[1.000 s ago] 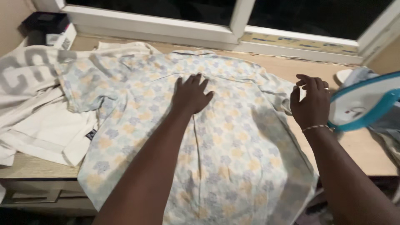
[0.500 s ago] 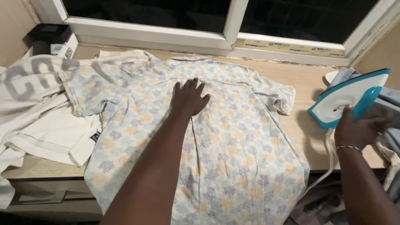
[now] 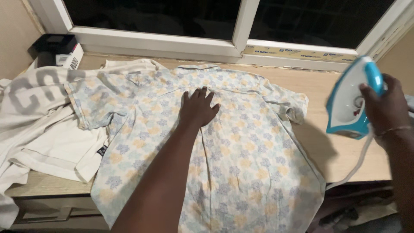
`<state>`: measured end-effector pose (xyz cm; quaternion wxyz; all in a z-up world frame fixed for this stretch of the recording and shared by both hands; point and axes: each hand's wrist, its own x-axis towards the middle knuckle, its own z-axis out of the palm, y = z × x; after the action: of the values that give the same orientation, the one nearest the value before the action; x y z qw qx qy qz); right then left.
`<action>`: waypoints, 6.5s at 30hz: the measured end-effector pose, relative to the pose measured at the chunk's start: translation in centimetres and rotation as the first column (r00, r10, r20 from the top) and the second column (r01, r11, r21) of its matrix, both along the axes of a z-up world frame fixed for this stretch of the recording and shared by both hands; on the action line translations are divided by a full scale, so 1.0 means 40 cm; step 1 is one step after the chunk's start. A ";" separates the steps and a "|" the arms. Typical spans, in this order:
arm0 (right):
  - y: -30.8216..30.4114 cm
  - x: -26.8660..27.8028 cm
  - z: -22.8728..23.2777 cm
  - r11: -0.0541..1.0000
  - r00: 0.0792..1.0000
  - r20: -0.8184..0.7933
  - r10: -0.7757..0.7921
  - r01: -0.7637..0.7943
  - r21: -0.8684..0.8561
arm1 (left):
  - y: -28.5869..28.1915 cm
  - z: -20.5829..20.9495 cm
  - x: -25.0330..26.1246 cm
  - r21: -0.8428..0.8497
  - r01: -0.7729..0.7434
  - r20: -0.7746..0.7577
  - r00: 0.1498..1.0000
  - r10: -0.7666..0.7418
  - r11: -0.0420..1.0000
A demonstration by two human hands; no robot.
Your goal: The person irons a patterned short-sleeved shirt on a wooden surface, smoothing the fabric with one hand while moving the iron with the other. The shirt is flipped over and ironed on the back side as well.
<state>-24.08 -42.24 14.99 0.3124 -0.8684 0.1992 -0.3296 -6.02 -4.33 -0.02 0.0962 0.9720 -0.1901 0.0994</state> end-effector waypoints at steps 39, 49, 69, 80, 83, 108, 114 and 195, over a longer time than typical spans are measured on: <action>0.291 0.766 -0.234 0.173 0.646 -0.757 0.099 -0.760 -0.626 | -0.018 0.108 0.034 -0.039 -0.071 -0.215 0.975 0.061 0.997; 0.281 0.871 -0.248 0.170 0.670 -0.742 0.009 -0.733 -0.659 | -0.059 -0.067 0.145 -0.179 0.049 0.350 0.936 0.017 0.983; 0.321 0.682 -0.162 0.837 0.590 -0.799 0.118 -0.492 -0.239 | -0.048 -0.020 0.141 -0.121 -0.042 0.008 0.999 0.044 0.992; 0.299 0.802 -0.163 0.468 0.630 -0.776 0.014 -0.690 -0.552 | -0.048 -0.003 0.140 -0.109 -0.053 -0.031 0.998 0.050 0.993; 0.272 0.864 -0.192 0.239 0.625 -0.780 -0.015 -0.755 -0.610 | -0.041 0.000 0.138 -0.111 -0.055 -0.033 0.998 0.052 0.992; 0.305 0.662 -0.170 0.495 0.525 -0.833 -0.172 -0.685 -0.535 | -0.039 0.002 0.137 -0.039 -0.048 -0.031 0.998 0.047 0.998; 0.308 0.734 -0.163 0.551 0.537 -0.826 -0.170 -0.643 -0.532 | -0.038 0.003 0.135 -0.047 -0.048 -0.032 0.998 0.047 0.998; 0.289 0.159 -0.073 0.853 0.566 -0.812 0.143 -0.486 -0.189 | -0.030 -0.058 0.160 -0.077 0.075 0.124 0.990 -0.065 0.994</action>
<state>-17.70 -30.69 12.08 0.0702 -0.9886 0.0812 0.1051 0.38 -5.52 -2.32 0.1274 0.9521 -0.2255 0.1627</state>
